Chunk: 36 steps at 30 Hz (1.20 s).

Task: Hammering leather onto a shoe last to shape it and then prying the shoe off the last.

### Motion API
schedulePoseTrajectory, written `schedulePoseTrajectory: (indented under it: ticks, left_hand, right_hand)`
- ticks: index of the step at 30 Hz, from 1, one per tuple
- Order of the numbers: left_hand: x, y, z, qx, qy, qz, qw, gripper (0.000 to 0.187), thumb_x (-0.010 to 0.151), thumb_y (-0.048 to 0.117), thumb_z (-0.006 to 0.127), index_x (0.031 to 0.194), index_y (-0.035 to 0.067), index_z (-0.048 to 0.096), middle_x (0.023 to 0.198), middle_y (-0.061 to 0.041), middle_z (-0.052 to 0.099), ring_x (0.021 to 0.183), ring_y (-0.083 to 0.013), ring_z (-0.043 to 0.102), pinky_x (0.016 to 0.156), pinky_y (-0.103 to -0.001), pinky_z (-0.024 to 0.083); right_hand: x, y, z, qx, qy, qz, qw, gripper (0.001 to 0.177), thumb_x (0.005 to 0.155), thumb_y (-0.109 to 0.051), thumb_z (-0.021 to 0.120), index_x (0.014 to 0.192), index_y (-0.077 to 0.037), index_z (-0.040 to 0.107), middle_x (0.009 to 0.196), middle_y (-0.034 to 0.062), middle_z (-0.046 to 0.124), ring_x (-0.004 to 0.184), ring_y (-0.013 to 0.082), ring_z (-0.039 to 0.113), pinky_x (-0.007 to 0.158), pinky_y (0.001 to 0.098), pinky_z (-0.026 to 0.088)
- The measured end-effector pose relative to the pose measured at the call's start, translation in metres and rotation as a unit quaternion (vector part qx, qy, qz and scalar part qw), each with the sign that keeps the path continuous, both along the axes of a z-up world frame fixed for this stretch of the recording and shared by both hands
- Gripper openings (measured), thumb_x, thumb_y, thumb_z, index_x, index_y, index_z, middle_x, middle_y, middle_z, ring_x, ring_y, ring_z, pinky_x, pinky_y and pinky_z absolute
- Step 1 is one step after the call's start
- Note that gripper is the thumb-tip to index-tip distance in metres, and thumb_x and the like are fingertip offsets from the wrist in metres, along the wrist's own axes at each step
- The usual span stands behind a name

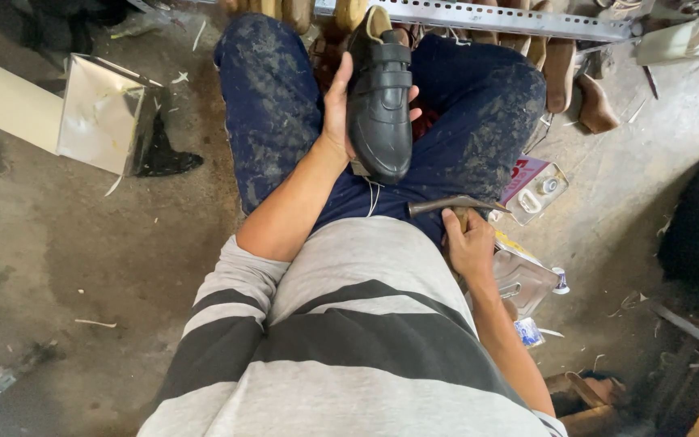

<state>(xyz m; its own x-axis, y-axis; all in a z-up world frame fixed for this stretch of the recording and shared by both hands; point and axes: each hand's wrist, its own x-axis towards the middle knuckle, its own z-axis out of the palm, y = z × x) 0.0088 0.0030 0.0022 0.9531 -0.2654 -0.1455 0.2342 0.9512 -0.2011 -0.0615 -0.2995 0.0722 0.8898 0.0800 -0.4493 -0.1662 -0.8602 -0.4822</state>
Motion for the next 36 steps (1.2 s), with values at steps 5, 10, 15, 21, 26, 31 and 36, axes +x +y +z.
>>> schedulePoseTrajectory:
  ticks: [5,10,15,21,26,31,36]
  left_hand:
    - [-0.009,-0.036,0.012,0.17,0.03,0.134,0.976,0.062,0.102,0.047,0.062,0.145,0.002,0.056,0.14,-0.026,0.062,0.12,-0.0384,0.067,0.11,-0.055,0.052]
    - [-0.083,-0.05,0.018,0.374,0.06,0.126,0.917,0.058,0.111,0.046,0.049,0.147,0.0,0.05,0.146,-0.026,0.055,0.128,-0.0431,0.061,0.111,-0.062,0.046]
    - [-0.117,0.012,0.121,0.758,-0.057,-0.19,0.621,0.041,0.099,0.03,0.063,0.135,0.01,0.066,0.108,-0.014,0.078,0.102,-0.0335,0.075,0.088,-0.048,0.059]
    - [-0.057,0.033,0.188,0.958,-0.275,-0.027,0.083,0.111,0.079,0.053,0.097,0.159,0.004,0.038,0.162,-0.017,0.042,0.151,-0.0349,0.04,0.118,-0.052,0.041]
    - [-0.034,0.036,0.168,0.961,-0.254,0.005,0.111,0.069,0.088,0.047,0.084,0.138,0.005,0.06,0.12,-0.011,0.073,0.1,-0.0318,0.072,0.074,-0.046,0.052]
    - [-0.04,0.008,0.153,0.982,-0.136,-0.048,0.119,0.069,0.097,0.045,0.073,0.147,0.004,0.048,0.13,-0.016,0.061,0.105,-0.039,0.064,0.085,-0.052,0.05]
    - [-0.038,0.0,0.16,0.99,-0.127,0.035,0.055,0.061,0.1,0.054,0.068,0.138,0.006,0.06,0.121,-0.012,0.068,0.101,-0.0298,0.069,0.082,-0.042,0.054]
  right_hand:
    - [-0.004,-0.03,-0.013,0.09,-0.004,0.007,0.996,0.046,0.098,-0.035,0.071,0.063,-0.013,0.051,0.052,0.0049,0.06,0.054,0.0183,0.057,0.059,0.0353,0.044]
    - [0.012,-0.016,0.039,0.225,-0.043,0.015,0.973,0.035,0.099,-0.02,0.071,0.066,-0.011,0.065,0.053,0.0043,0.067,0.051,0.0172,0.069,0.056,0.0272,0.051]
    - [0.035,-0.023,0.045,0.257,-0.1,0.021,0.961,0.02,0.106,-0.012,0.062,0.092,-0.001,0.072,0.062,0.0093,0.069,0.058,0.0201,0.07,0.06,0.0311,0.054]
    - [0.042,0.006,0.078,0.189,-0.113,0.095,0.971,0.013,0.105,-0.015,0.058,0.099,-0.006,0.066,0.069,0.0007,0.066,0.065,0.0141,0.063,0.074,0.0327,0.053]
    - [0.042,-0.026,0.069,0.074,-0.157,0.106,0.979,0.022,0.105,-0.029,0.061,0.1,-0.012,0.074,0.082,-0.0028,0.074,0.091,0.0199,0.069,0.096,0.0392,0.05]
    - [0.07,-0.009,0.089,0.13,-0.128,0.026,0.983,0.043,0.112,-0.018,0.054,0.072,-0.007,0.065,0.066,0.0018,0.065,0.063,0.0152,0.062,0.073,0.0342,0.051]
    - [0.111,0.003,0.099,0.122,-0.144,0.089,0.978,0.044,0.117,-0.017,0.05,0.077,-0.007,0.066,0.071,0.0024,0.066,0.067,0.0155,0.064,0.079,0.0359,0.052]
